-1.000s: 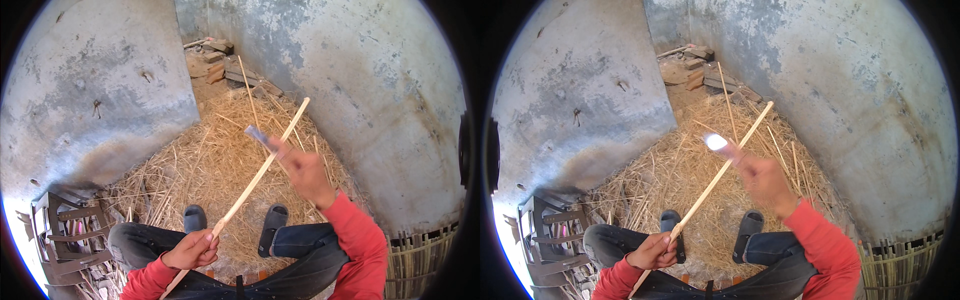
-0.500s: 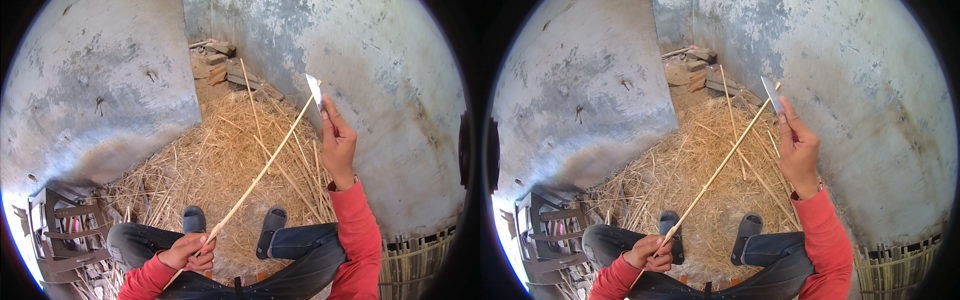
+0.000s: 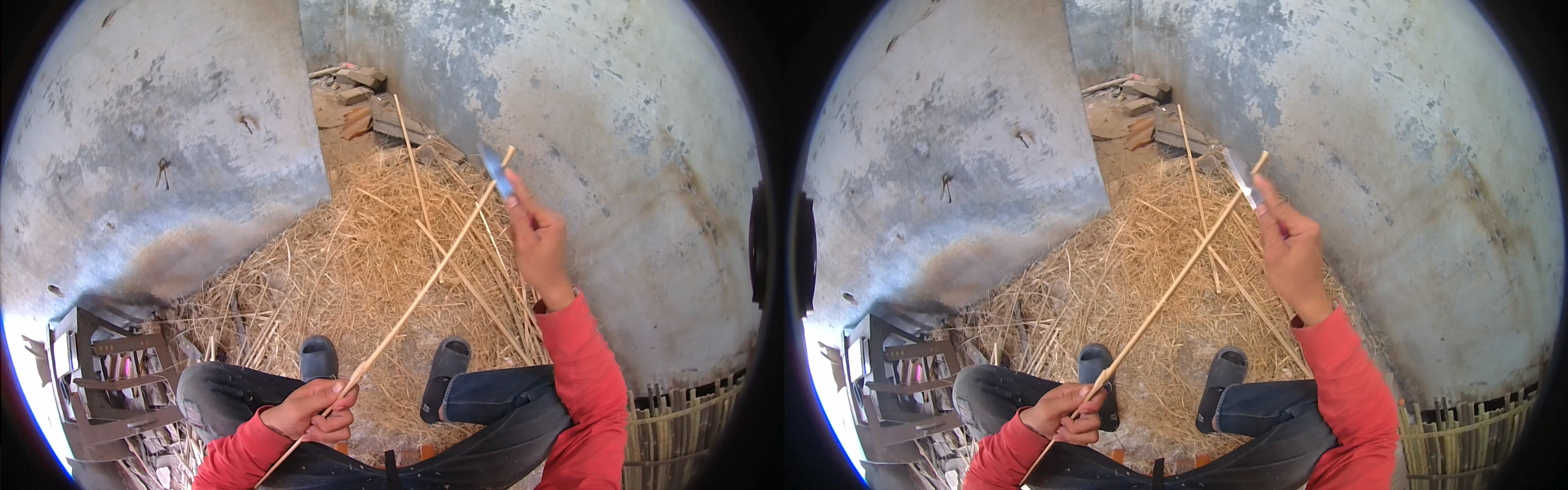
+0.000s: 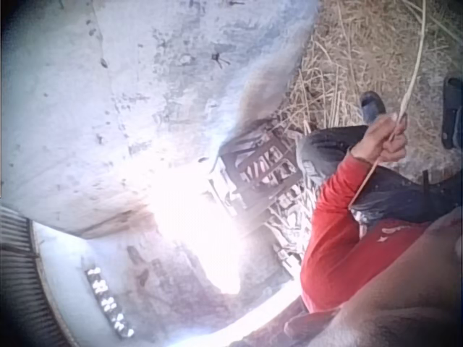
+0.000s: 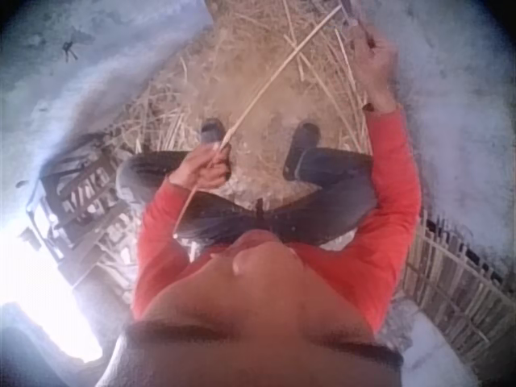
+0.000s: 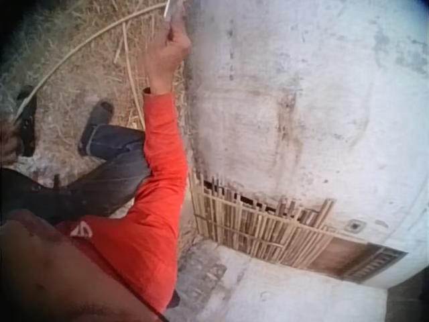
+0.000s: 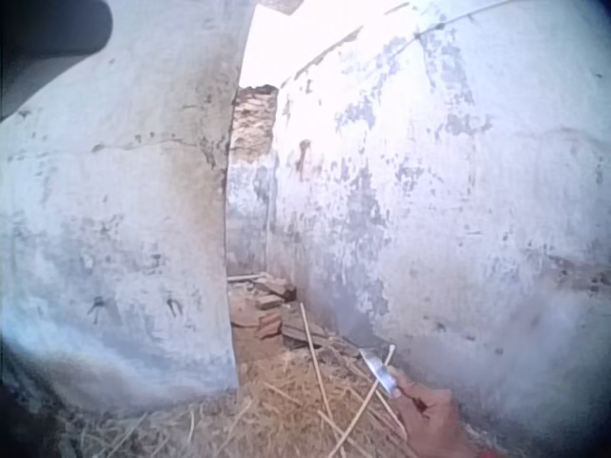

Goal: The person uses a knife to shave down and smooth bamboo strips while sitting on a straw-covered floor. They hold the long bamboo piece with one hand and repeatedly scrape the knife along its surface with the other.

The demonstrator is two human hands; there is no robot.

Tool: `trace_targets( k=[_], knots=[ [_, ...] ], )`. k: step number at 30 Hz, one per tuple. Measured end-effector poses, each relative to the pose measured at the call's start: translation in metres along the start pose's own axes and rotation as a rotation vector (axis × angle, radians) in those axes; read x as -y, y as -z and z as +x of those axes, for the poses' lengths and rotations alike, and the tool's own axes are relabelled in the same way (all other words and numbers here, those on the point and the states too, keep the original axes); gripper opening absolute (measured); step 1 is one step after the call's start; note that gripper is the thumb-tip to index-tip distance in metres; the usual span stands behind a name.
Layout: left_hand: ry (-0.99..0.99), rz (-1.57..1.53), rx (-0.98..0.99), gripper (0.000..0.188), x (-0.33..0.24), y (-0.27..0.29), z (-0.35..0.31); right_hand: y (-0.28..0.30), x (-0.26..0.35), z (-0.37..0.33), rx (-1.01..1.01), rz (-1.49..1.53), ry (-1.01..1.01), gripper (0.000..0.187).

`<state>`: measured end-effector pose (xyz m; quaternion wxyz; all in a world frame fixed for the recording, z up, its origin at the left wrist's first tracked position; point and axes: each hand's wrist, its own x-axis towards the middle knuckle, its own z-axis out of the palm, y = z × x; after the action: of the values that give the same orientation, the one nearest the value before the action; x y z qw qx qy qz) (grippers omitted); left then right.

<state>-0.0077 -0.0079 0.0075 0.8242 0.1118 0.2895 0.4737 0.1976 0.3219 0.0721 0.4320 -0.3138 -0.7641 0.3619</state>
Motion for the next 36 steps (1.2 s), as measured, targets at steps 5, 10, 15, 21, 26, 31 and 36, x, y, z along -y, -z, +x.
trace_targets(
  k=[5,10,15,21,26,31,36],
  knots=[
    [-0.044,-0.03,0.0,0.039,-0.003,0.002,0.003,-0.02,0.001,-0.026,0.156,-0.101,0.03,0.035],
    [-0.028,-0.025,0.002,0.04,-0.001,0.003,0.0,-0.022,0.002,-0.003,0.051,-0.051,0.032,0.034],
    [-0.014,0.026,-0.024,0.04,0.0,-0.004,0.003,-0.011,-0.008,-0.005,0.068,-0.224,0.059,0.032],
    [-0.112,0.106,-0.072,0.039,-0.002,0.002,0.003,-0.049,-0.008,-0.037,0.257,-0.116,0.198,0.032],
    [-0.068,0.049,-0.066,0.039,-0.004,-0.002,0.002,-0.053,0.011,-0.039,0.228,-0.083,0.111,0.032],
    [-0.084,0.031,-0.045,0.039,-0.005,0.003,0.002,-0.085,0.023,-0.088,0.341,0.0,0.444,0.036],
    [-0.052,-0.075,0.006,0.037,-0.008,-0.004,-0.001,-0.069,0.031,-0.064,0.247,-0.041,0.152,0.04]
  ],
)
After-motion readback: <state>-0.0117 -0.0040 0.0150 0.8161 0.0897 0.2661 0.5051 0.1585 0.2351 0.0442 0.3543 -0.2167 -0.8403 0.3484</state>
